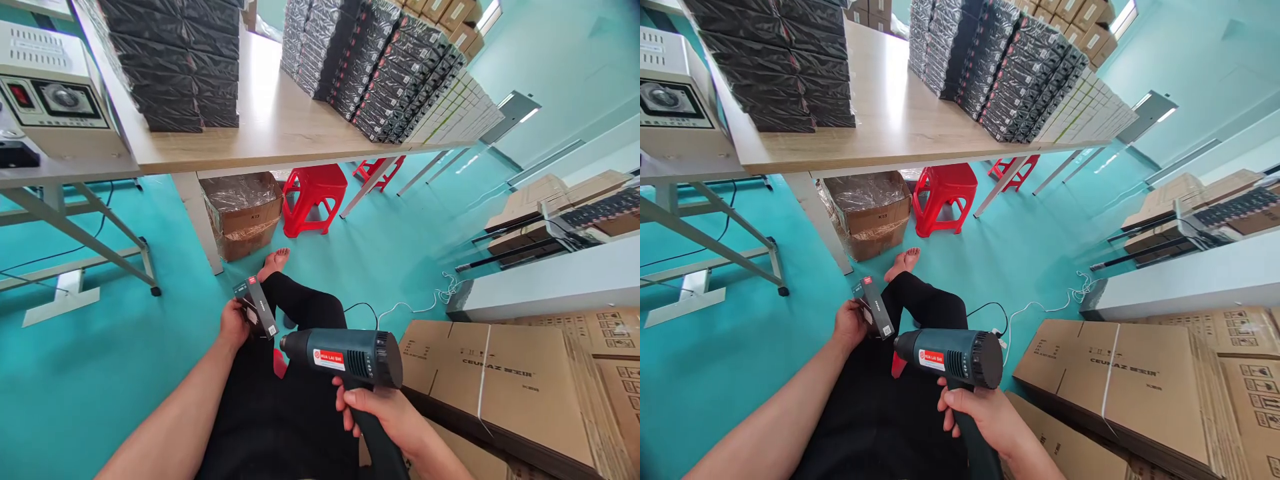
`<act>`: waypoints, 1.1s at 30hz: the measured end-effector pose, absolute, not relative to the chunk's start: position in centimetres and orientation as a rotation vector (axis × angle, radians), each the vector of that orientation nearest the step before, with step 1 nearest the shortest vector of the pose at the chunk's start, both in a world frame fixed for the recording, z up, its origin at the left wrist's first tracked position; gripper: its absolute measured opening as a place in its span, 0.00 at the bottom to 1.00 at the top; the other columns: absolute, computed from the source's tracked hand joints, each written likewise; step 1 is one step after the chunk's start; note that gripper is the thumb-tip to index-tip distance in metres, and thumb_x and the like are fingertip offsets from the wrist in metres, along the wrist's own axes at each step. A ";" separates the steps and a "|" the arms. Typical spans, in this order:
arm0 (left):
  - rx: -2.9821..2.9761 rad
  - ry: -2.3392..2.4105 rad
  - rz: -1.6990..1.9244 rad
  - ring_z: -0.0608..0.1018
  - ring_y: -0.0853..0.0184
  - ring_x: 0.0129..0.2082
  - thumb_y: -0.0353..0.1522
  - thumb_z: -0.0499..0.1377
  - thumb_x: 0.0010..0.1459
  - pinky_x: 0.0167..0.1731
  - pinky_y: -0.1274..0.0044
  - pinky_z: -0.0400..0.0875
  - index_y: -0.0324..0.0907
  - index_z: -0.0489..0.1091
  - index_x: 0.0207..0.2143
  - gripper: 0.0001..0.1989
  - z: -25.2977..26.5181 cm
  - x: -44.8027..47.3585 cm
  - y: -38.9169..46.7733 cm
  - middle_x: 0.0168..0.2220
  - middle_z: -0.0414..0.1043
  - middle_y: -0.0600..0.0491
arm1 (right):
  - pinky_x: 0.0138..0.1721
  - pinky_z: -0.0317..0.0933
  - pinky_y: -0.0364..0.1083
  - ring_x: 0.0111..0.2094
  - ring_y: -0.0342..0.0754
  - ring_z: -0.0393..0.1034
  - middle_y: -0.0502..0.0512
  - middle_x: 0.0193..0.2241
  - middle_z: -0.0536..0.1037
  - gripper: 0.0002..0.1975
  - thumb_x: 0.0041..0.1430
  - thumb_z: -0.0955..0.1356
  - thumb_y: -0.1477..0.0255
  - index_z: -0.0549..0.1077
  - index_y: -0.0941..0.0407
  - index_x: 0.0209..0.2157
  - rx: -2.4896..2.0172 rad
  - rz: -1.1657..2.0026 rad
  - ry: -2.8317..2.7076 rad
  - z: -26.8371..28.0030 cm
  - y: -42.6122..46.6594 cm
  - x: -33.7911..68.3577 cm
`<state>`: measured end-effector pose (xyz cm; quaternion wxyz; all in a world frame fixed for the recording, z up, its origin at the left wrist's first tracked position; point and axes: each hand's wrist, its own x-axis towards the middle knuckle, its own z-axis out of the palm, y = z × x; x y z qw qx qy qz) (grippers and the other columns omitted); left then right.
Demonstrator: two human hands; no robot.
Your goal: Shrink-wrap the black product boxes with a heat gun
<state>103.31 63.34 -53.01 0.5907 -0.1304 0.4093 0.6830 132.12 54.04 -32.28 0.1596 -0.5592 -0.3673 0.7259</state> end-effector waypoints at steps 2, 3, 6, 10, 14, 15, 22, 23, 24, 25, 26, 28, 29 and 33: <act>-0.285 0.956 1.579 0.72 0.68 0.21 0.26 0.50 0.39 0.26 0.77 0.69 0.44 0.61 0.24 0.06 -52.8 103.4 63.3 0.20 0.66 0.59 | 0.27 0.64 0.45 0.26 0.46 0.72 0.56 0.31 0.77 0.17 0.51 0.71 0.65 0.76 0.60 0.42 -1.581 2.060 -0.997 -32.6 53.9 131.8; -0.277 0.960 1.575 0.71 0.68 0.21 0.26 0.51 0.39 0.26 0.76 0.69 0.44 0.61 0.24 0.06 -52.7 103.4 63.3 0.20 0.66 0.59 | 0.27 0.64 0.45 0.27 0.46 0.72 0.56 0.31 0.77 0.17 0.51 0.71 0.65 0.76 0.60 0.42 -1.571 2.047 -0.986 -32.7 53.8 131.6; -0.251 0.980 1.560 0.71 0.68 0.21 0.27 0.51 0.39 0.27 0.76 0.69 0.44 0.61 0.24 0.06 -52.6 103.3 63.2 0.20 0.66 0.58 | 0.27 0.64 0.45 0.26 0.46 0.71 0.56 0.31 0.77 0.18 0.51 0.71 0.65 0.75 0.60 0.42 -1.549 2.010 -0.988 -32.9 53.9 131.0; -0.220 0.975 1.566 0.72 0.68 0.21 0.27 0.51 0.39 0.28 0.77 0.69 0.43 0.61 0.25 0.06 -52.8 103.3 63.2 0.21 0.67 0.58 | 0.27 0.64 0.46 0.26 0.46 0.71 0.57 0.31 0.77 0.18 0.51 0.72 0.65 0.75 0.60 0.42 -1.533 2.022 -1.012 -33.1 54.2 130.4; -0.226 0.976 1.553 0.71 0.69 0.19 0.28 0.52 0.45 0.25 0.77 0.69 0.43 0.63 0.25 0.03 -52.7 103.2 63.1 0.20 0.66 0.58 | 0.28 0.64 0.45 0.27 0.46 0.72 0.56 0.31 0.77 0.18 0.51 0.72 0.65 0.75 0.60 0.42 -1.483 2.059 -1.060 -33.1 54.2 130.4; -0.206 0.959 1.514 0.72 0.68 0.20 0.30 0.52 0.47 0.25 0.76 0.70 0.42 0.65 0.27 0.03 -52.5 103.1 62.9 0.21 0.68 0.57 | 0.27 0.64 0.45 0.26 0.46 0.72 0.57 0.31 0.77 0.18 0.51 0.72 0.65 0.75 0.60 0.42 -1.464 2.080 -1.062 -33.1 54.1 130.6; -0.122 0.547 1.092 0.77 0.49 0.45 0.59 0.48 0.53 0.42 0.58 0.71 0.35 0.70 0.48 0.39 -49.3 102.6 61.4 0.44 0.75 0.37 | 0.26 0.63 0.43 0.25 0.45 0.72 0.57 0.30 0.78 0.19 0.48 0.73 0.66 0.76 0.61 0.41 -1.461 2.238 -1.030 -32.7 54.0 132.9; -0.105 0.526 1.084 0.76 0.48 0.46 0.61 0.47 0.52 0.42 0.57 0.70 0.36 0.70 0.49 0.41 -48.8 102.6 61.3 0.45 0.75 0.36 | 0.26 0.63 0.43 0.25 0.45 0.72 0.57 0.30 0.78 0.18 0.49 0.72 0.66 0.76 0.61 0.40 -1.486 2.194 -1.023 -32.8 54.5 133.0; -0.085 0.520 1.082 0.76 0.48 0.46 0.62 0.47 0.51 0.42 0.57 0.70 0.37 0.70 0.50 0.42 -48.3 102.7 61.2 0.46 0.74 0.36 | 0.25 0.63 0.43 0.25 0.45 0.72 0.56 0.29 0.78 0.17 0.49 0.72 0.66 0.76 0.61 0.40 -1.510 2.130 -1.006 -33.1 55.2 133.0; -0.065 0.522 1.082 0.77 0.48 0.46 0.62 0.47 0.50 0.42 0.57 0.71 0.38 0.70 0.50 0.42 -47.9 102.8 61.1 0.47 0.74 0.36 | 0.24 0.63 0.43 0.25 0.45 0.71 0.56 0.29 0.77 0.16 0.49 0.72 0.66 0.76 0.61 0.39 -1.530 2.060 -0.982 -33.4 56.0 132.8; -0.048 0.531 1.082 0.77 0.48 0.46 0.62 0.48 0.51 0.41 0.58 0.72 0.39 0.71 0.49 0.40 -47.7 102.9 61.0 0.48 0.74 0.36 | 0.24 0.64 0.43 0.25 0.44 0.71 0.55 0.29 0.77 0.16 0.50 0.71 0.66 0.76 0.60 0.39 -1.540 1.991 -0.954 -33.7 56.9 132.5; -0.034 0.548 1.060 0.78 0.49 0.45 0.58 0.51 0.53 0.40 0.59 0.73 0.41 0.71 0.48 0.34 -47.6 103.0 60.8 0.47 0.74 0.37 | 0.24 0.64 0.42 0.25 0.44 0.71 0.55 0.28 0.77 0.15 0.50 0.71 0.66 0.76 0.60 0.39 -1.525 1.886 -0.898 -34.3 58.8 131.4; -0.041 0.552 1.040 0.78 0.49 0.44 0.55 0.52 0.54 0.39 0.59 0.73 0.41 0.71 0.48 0.32 -47.7 103.0 60.7 0.46 0.75 0.38 | 0.24 0.65 0.42 0.25 0.44 0.71 0.55 0.28 0.78 0.15 0.50 0.71 0.67 0.75 0.60 0.39 -1.497 1.862 -0.880 -34.5 59.7 130.7; -0.076 0.535 0.991 0.78 0.48 0.43 0.51 0.55 0.55 0.38 0.59 0.72 0.41 0.71 0.47 0.26 -48.7 102.7 60.8 0.41 0.78 0.43 | 0.26 0.66 0.43 0.26 0.44 0.72 0.54 0.29 0.78 0.15 0.51 0.71 0.67 0.75 0.60 0.40 -1.340 1.911 -0.943 -34.0 61.6 127.8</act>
